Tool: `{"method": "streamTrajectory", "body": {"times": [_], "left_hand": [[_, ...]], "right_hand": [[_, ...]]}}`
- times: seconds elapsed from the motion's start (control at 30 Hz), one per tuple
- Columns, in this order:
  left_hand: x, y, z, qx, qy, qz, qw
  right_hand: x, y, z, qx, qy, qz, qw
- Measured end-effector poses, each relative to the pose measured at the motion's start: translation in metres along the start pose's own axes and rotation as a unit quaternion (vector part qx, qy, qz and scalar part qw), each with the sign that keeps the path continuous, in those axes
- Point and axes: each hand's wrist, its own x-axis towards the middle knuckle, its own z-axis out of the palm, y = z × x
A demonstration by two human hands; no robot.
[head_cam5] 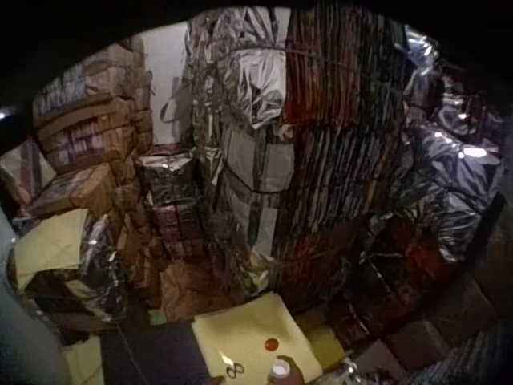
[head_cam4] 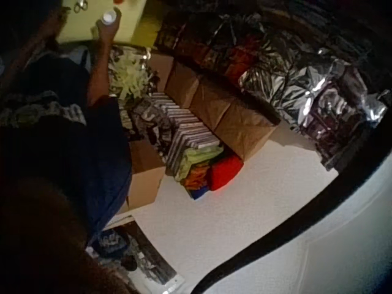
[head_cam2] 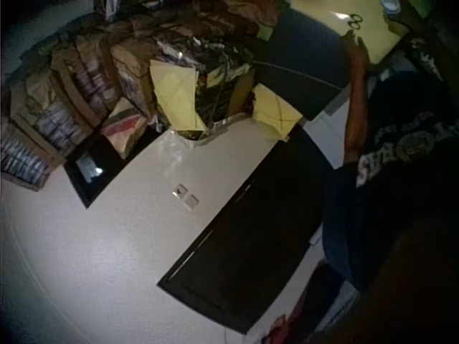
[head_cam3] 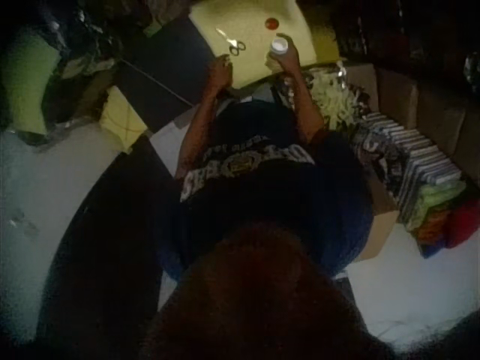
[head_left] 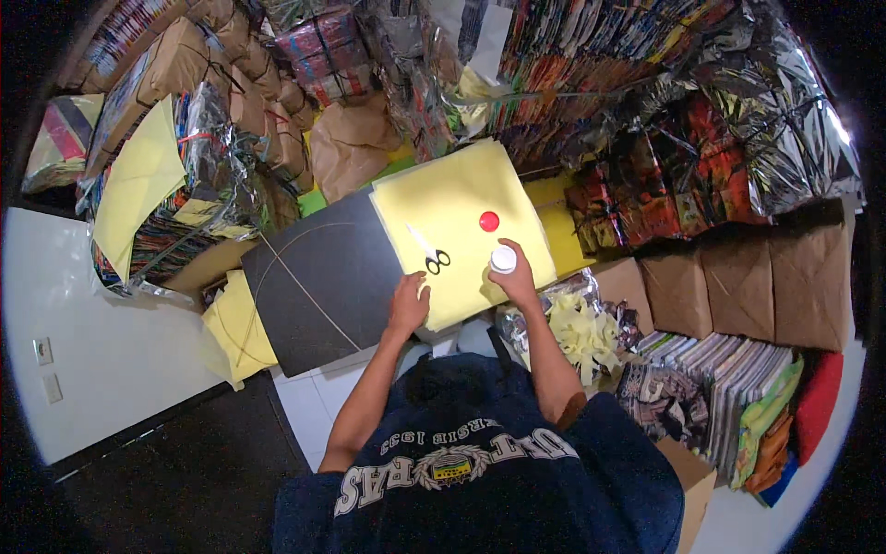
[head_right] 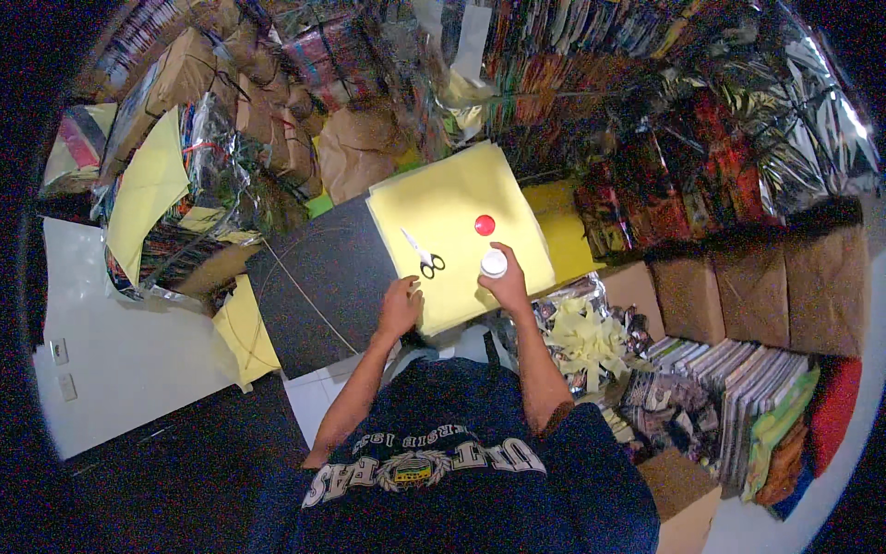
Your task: Assembling a kite using paper, bamboo sticks, string, and glue.
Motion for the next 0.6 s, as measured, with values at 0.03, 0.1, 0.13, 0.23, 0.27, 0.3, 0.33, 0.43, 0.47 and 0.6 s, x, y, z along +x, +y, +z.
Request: {"method": "streamTrajectory", "body": {"times": [0.03,0.1,0.13,0.23,0.27,0.3,0.33,0.43,0.47,0.6], "left_hand": [[0.004,0.001,0.005,0.024,-0.005,-0.008,1.0],[0.019,0.009,0.013,0.064,0.002,-0.011,0.998],[0.026,0.017,0.016,0.1,0.005,-0.012,0.995],[0.035,0.05,0.027,0.2,-0.053,-0.092,0.974],[0.037,0.048,0.034,0.212,-0.027,-0.065,0.975],[0.038,0.053,0.037,0.215,-0.023,-0.072,0.974],[0.038,0.057,0.039,0.229,-0.024,-0.093,0.969],[0.032,0.062,0.047,0.244,-0.001,-0.129,0.961],[0.029,0.06,0.05,0.244,0.016,-0.138,0.96],[0.025,0.058,0.06,0.235,0.014,-0.155,0.96]], "right_hand": [[0.007,0.003,-0.004,-0.004,-0.032,0.0,0.999],[0.034,0.005,-0.011,-0.017,-0.052,0.027,0.998],[0.043,0.005,-0.014,-0.073,-0.066,0.013,0.995],[0.078,0.011,-0.019,-0.177,-0.113,-0.037,0.977],[0.09,0.014,-0.02,-0.178,-0.142,-0.084,0.97],[0.097,0.015,-0.02,-0.179,-0.172,-0.13,0.96],[0.101,0.015,-0.018,-0.175,-0.179,-0.131,0.959],[0.121,0.012,-0.011,-0.207,-0.217,-0.105,0.948],[0.125,0.011,-0.01,-0.219,-0.236,-0.07,0.944],[0.13,0.026,-0.007,-0.218,-0.233,-0.051,0.946]]}}
